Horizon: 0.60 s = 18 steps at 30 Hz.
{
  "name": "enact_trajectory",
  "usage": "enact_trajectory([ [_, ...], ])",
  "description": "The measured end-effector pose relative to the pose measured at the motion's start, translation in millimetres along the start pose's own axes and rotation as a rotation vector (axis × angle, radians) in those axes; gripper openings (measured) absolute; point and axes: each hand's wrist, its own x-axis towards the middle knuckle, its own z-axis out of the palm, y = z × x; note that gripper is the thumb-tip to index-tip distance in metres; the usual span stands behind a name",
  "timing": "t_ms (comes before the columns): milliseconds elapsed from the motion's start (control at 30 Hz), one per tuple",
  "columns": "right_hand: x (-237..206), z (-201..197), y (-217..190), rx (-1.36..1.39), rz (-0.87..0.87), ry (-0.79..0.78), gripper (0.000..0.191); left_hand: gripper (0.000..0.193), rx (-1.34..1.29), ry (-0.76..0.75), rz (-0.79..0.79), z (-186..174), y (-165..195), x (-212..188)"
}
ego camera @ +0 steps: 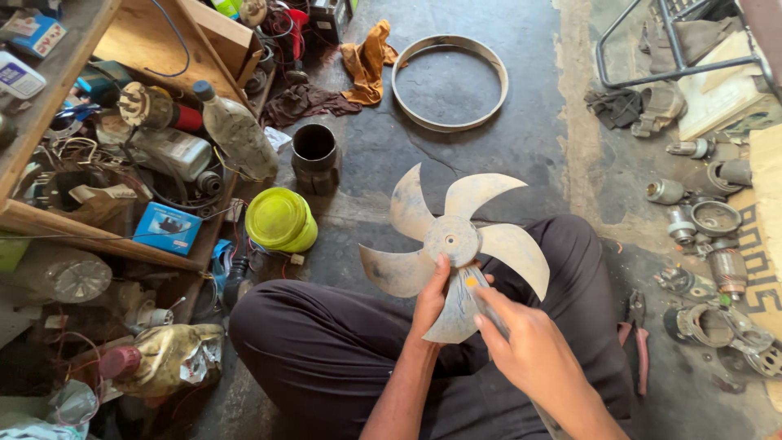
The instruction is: The person sits on the floor and uses a metal file to smooth the edges of a fan blade. They hold the blade with one hand and file along its curved edge with the other, rotating the blade to work on different sections.
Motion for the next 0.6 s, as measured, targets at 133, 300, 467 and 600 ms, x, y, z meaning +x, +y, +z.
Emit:
enact_trajectory([
  [133,2.3,-2.4,-4.9,-0.005,0.046,-0.03,0.038,0.059,0.016,0.005,-0.014,1.0,-0.6,-0.8],
  [300,4.5,-4.0,-8.0,-0.02,0.1,-0.039,0.041,0.064,0.019,0.024,0.116,6.1,-3.3,1.8],
  [467,4.3,-3.9,-5.6,-0.02,0.082,-0.037,0.037,0.074,0.1,0.067,0.097,11.3,-2.8,-0.4],
  [600,4.8,-1.1,-6.2,-0.029,0.046,-0.008,0.037,0.082,0.189,0.074,0.086,10.3,-3.4,-1.0],
])
